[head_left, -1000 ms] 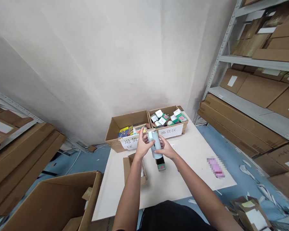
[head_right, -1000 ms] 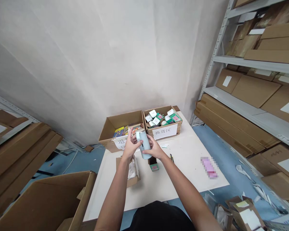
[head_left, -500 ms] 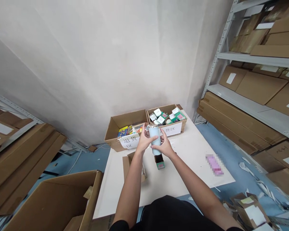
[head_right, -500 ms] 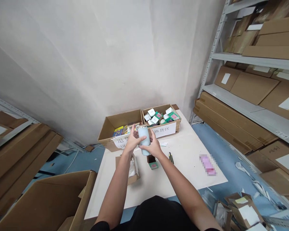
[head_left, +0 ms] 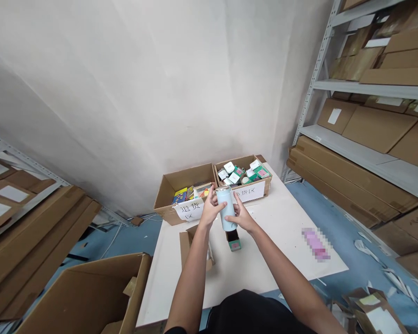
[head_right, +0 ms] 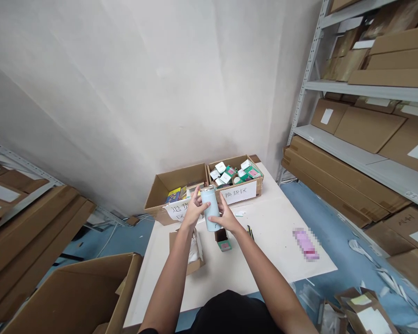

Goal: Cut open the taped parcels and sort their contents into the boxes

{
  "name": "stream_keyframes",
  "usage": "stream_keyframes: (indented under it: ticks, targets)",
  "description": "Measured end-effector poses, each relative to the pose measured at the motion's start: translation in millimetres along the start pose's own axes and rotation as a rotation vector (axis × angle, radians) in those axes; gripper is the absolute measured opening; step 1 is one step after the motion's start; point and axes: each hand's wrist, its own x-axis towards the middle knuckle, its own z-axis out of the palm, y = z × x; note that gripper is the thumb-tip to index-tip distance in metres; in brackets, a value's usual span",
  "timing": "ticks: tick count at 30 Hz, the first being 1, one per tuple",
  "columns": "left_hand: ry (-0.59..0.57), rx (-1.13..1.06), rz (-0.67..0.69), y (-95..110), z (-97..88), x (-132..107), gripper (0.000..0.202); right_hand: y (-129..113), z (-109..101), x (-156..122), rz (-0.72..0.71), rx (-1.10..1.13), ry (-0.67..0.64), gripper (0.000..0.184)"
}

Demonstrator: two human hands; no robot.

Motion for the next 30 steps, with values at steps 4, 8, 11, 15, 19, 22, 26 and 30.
stream_keyframes:
  ticks: [4,8,11,15,19,22,26,30]
  targets:
    - [0.016,0.042,0.039,0.3,-0.7,1.6,0.126,2.4,0.3,-2.0,-0.040,-0.091,0.122,0.138]
    - [-0.051,0.013,-0.026,-0.9,-2.1,1.6,0.129,3.7,0.6,-5.2,-0.014,-0.045,-0.001,0.132]
    - [-0.074,-0.009,-0.043,-3.7,-2.4,-0.3,0.126,5.3,1.2,-8.4,-0.001,-0.070,0.044,0.130]
    - [0.000,0.009,-0.090,-10.7,-1.8,-2.8,0.126,9.0,-0.5,-11.0,0.019,-0.102,0.047,0.135]
    - [-0.020,0.004,-0.073,-15.8,-3.6,-3.9,0.117,14.8,-5.7,-10.5,0.058,-0.059,0.024,0.132]
    - [-0.015,0.077,-0.031,-15.6,-6.5,-2.1,0.092,23.4,-8.3,-10.9,0.077,-0.105,0.103,0.132]
    - [-0.068,0.163,-0.054,-17.3,-11.1,1.0,0.066,40.4,-11.0,-16.2,0.093,-0.131,0.115,0.132]
    - [-0.038,0.229,-0.023,-29.3,-13.0,-3.1,0.067,65.1,-26.3,-22.9,0.095,-0.030,0.079,0.105]
